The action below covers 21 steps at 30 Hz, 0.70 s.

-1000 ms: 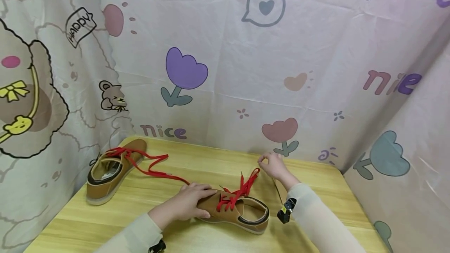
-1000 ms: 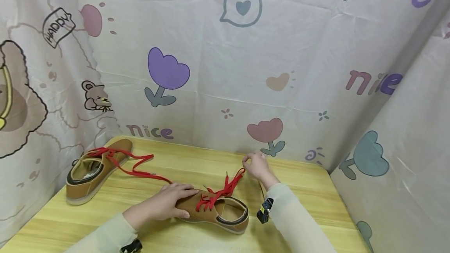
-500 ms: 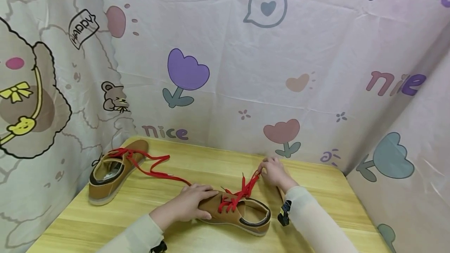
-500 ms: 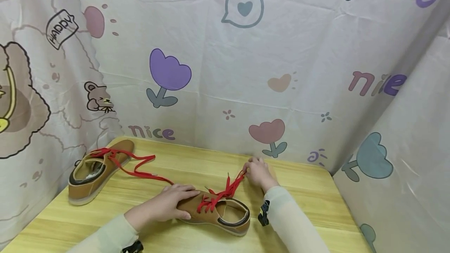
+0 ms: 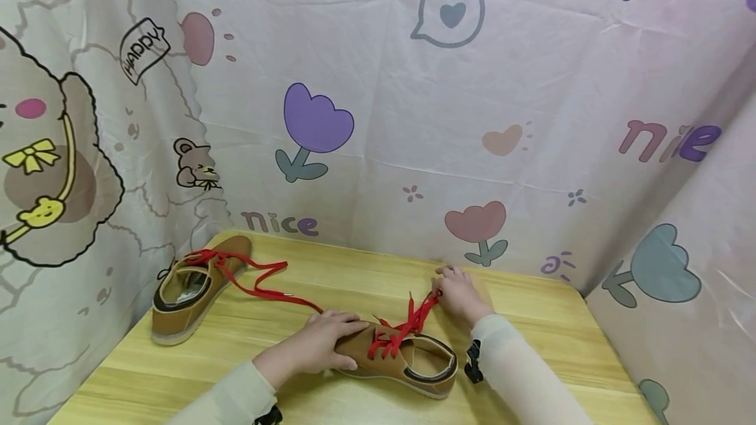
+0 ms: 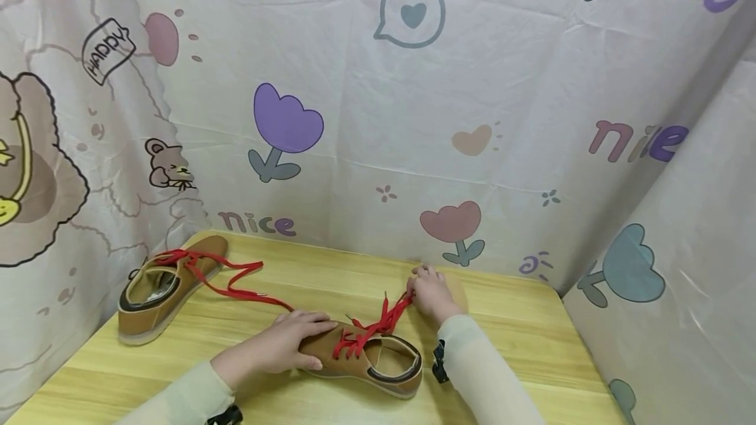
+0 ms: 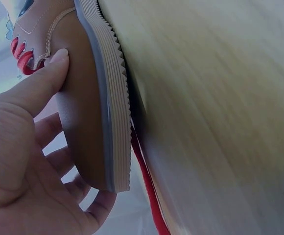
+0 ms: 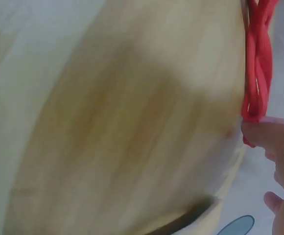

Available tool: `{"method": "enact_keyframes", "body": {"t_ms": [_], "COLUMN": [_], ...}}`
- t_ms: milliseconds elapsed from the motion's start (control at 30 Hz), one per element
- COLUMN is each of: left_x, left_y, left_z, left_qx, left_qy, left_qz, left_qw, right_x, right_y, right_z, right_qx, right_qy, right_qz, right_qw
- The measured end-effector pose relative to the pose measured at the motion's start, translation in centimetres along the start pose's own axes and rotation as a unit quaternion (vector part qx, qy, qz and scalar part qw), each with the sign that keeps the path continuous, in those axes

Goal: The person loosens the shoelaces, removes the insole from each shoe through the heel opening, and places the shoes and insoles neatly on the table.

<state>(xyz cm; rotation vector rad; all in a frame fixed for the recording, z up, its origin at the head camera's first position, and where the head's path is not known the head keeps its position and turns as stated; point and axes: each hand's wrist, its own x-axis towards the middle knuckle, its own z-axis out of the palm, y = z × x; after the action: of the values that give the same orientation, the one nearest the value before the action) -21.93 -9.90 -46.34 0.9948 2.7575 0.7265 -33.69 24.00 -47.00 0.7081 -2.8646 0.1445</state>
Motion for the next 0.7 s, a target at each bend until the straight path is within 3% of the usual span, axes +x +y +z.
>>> {"method": "enact_keyframes", "body": {"t_ms": [133, 300, 467, 533, 600, 667, 700], "left_x": [0.0, 0.1, 0.3, 0.3, 0.3, 0.2, 0.2], "left_y": [0.0, -0.1, -0.1, -0.1, -0.1, -0.2, -0.2], "left_z": [0.0, -0.1, -0.1, -0.1, -0.1, 0.0, 0.0], "left_qx": [-0.002, 0.0, 0.003, 0.003, 0.002, 0.001, 0.0], "left_qy": [-0.002, -0.003, -0.005, -0.005, -0.006, -0.006, -0.006], "left_qz": [0.0, -0.003, -0.005, -0.004, -0.005, -0.006, -0.007], "left_qw": [1.0, 1.0, 1.0, 1.0, 1.0, 1.0, 1.0], "right_x": [0.2, 0.5, 0.7, 0.7, 0.7, 0.8, 0.8], "right_y": [0.7, 1.6, 2.9, 3.5, 4.1, 4.6, 4.8], "right_z": [-0.5, -3.2, -6.1, -7.0, -7.7, -8.2, -8.4], "right_qx": [0.006, 0.078, 0.215, 0.279, 0.35, 0.431, 0.474], "right_qy": [0.01, -0.001, -0.022, -0.03, -0.031, -0.023, -0.017], "right_qz": [0.005, 0.029, 0.047, 0.069, 0.101, 0.132, 0.147], "right_qw": [0.9999, 0.9966, 0.9753, 0.9574, 0.9308, 0.8923, 0.8681]}}
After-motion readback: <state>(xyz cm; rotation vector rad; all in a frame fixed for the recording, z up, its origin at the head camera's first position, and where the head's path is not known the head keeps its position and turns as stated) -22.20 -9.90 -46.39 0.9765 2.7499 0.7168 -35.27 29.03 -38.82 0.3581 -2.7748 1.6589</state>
